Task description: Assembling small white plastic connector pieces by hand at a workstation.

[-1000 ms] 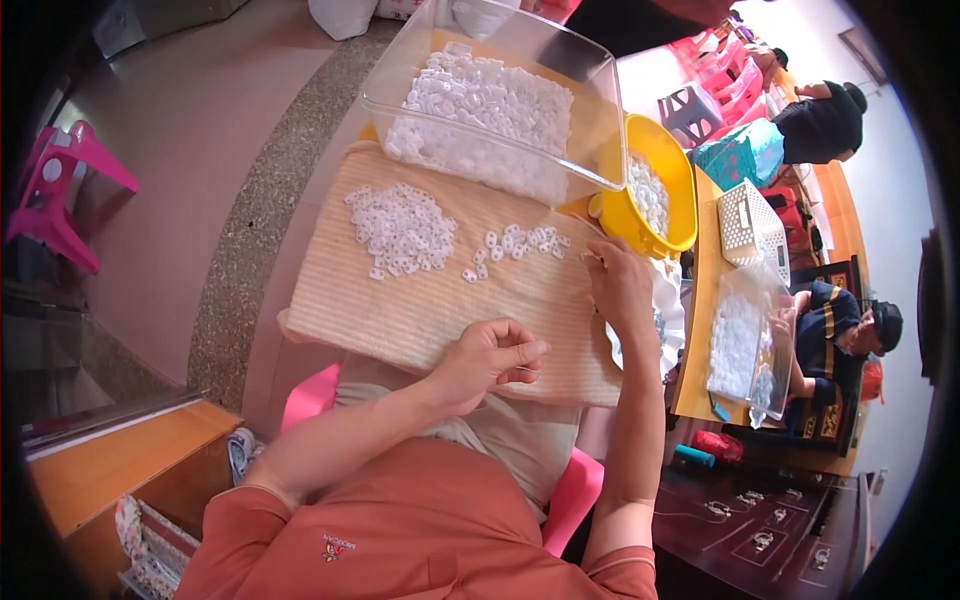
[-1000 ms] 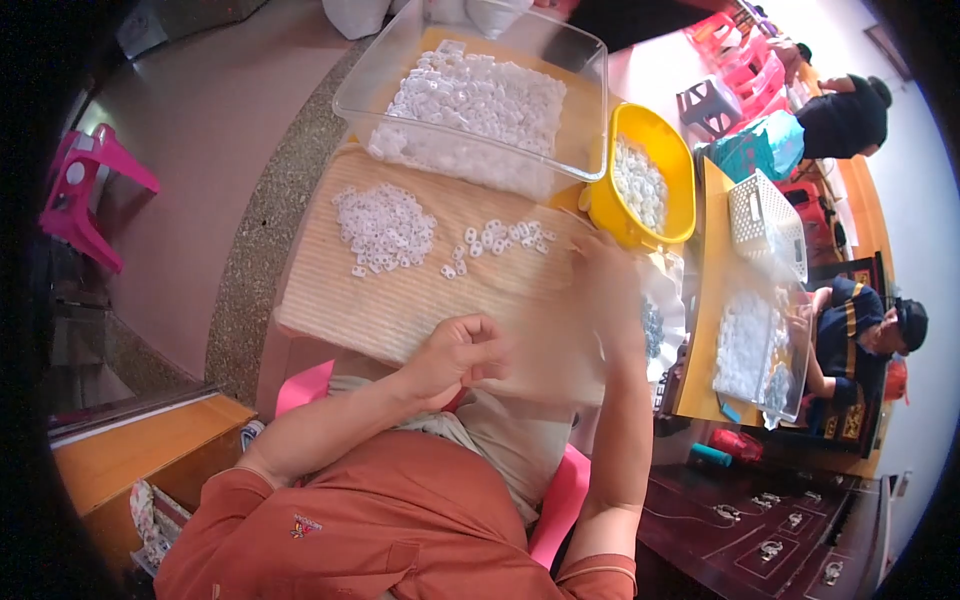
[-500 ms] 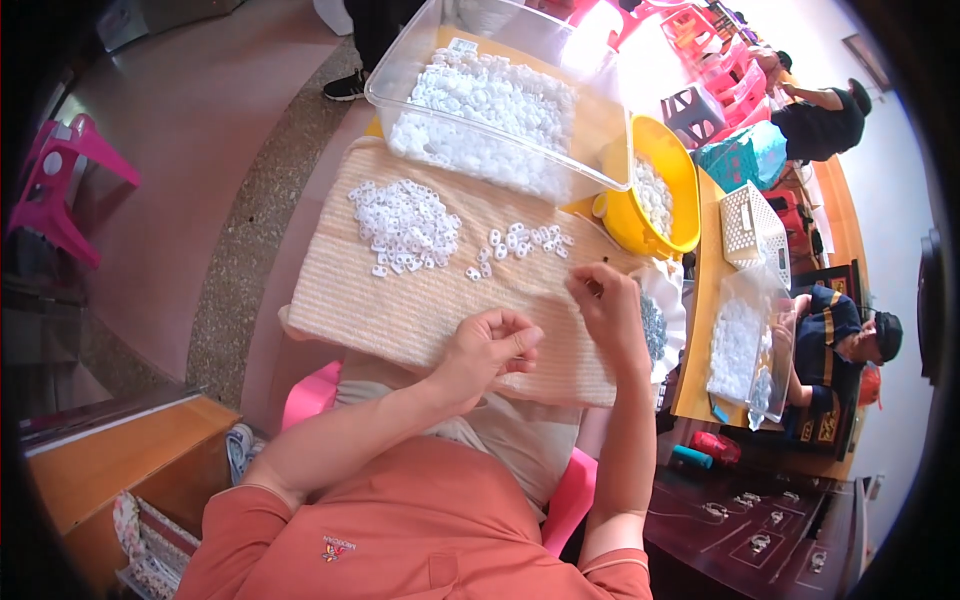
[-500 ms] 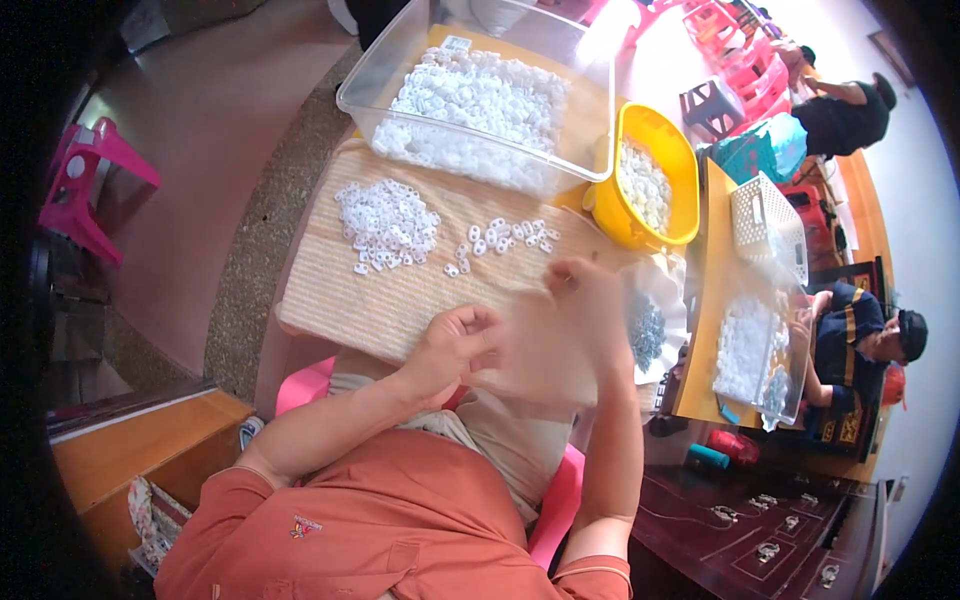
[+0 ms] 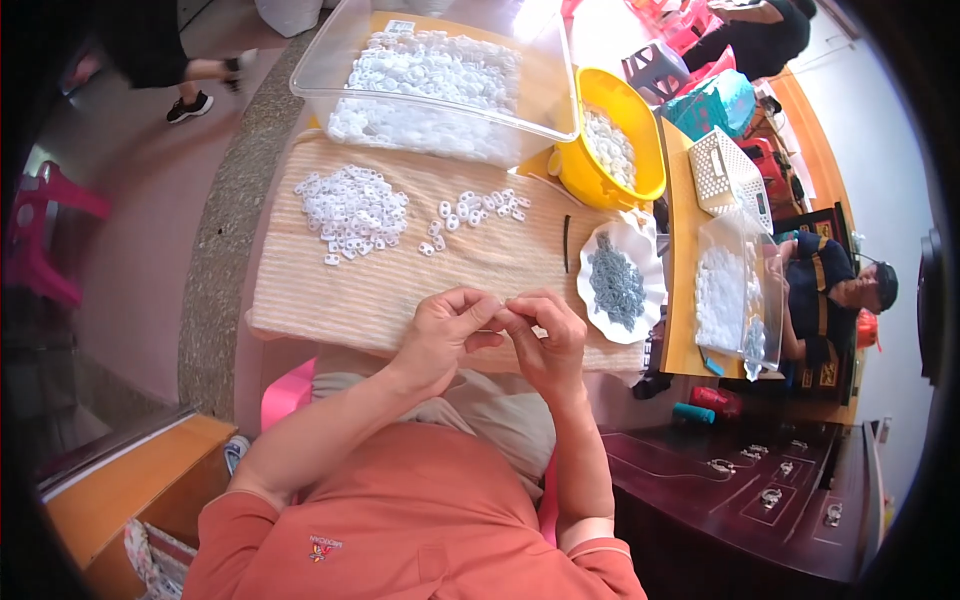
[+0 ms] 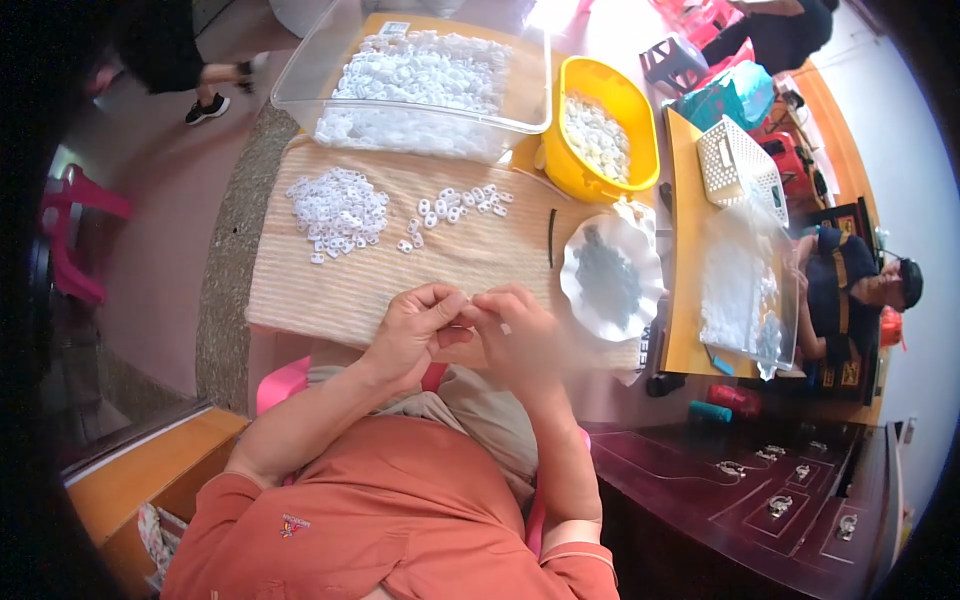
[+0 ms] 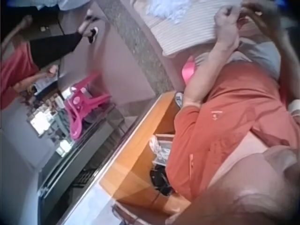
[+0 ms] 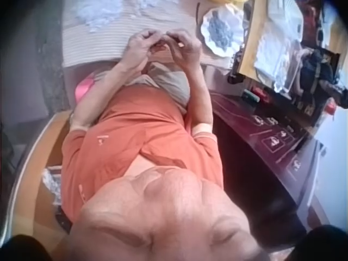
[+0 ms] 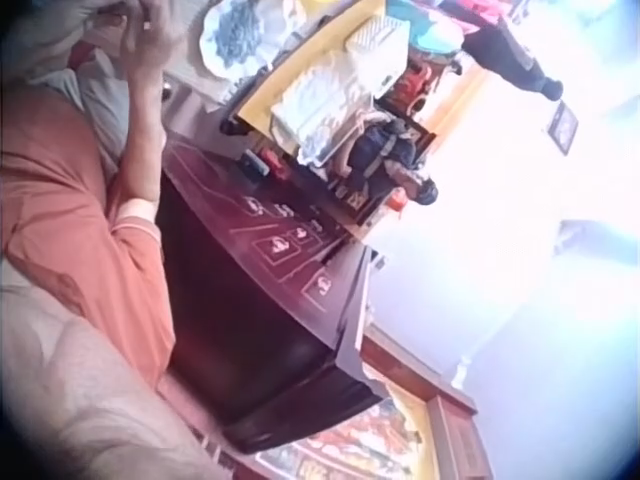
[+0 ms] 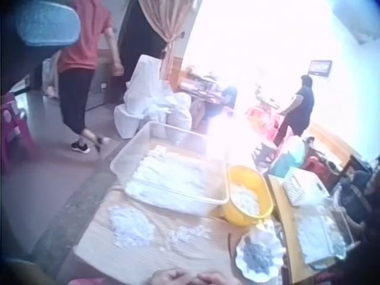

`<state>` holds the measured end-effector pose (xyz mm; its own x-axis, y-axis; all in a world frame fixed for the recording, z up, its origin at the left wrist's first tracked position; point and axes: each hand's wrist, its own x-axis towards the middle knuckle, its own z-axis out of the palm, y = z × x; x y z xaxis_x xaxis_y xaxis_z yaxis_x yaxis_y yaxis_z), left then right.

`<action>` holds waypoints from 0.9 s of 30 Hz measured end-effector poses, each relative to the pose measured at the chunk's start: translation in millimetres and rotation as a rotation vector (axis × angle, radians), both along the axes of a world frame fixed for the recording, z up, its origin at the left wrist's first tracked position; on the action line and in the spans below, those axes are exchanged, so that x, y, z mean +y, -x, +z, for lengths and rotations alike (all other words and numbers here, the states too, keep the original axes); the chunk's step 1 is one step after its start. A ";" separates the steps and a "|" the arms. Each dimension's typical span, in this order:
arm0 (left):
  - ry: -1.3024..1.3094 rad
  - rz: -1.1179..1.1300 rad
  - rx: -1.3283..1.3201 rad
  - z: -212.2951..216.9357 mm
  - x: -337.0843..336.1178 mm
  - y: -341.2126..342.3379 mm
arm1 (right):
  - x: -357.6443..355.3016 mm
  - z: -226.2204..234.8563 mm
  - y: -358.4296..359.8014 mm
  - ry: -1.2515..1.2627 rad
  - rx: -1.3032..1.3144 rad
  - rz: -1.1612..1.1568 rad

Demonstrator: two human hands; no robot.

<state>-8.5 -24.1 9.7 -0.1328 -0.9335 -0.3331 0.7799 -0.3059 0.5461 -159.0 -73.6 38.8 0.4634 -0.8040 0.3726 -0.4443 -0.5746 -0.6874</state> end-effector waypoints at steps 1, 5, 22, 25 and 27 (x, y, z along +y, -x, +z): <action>0.008 -0.004 -0.030 -1.0 0.2 1.0 | 2.0 3.3 1.3 -0.001 0.002 -0.006; 0.005 0.026 0.008 0.7 -0.6 3.9 | 9.3 9.2 18.3 0.094 0.091 -0.064; -0.034 0.015 -0.067 3.3 -0.3 5.2 | -2.8 2.7 79.9 0.250 0.706 -0.433; -0.043 0.009 -0.061 3.2 0.3 5.6 | -3.5 -5.0 83.9 0.269 0.648 -0.452; -0.044 0.008 -0.059 3.0 0.4 6.3 | -3.2 -10.3 88.6 0.320 0.603 -0.450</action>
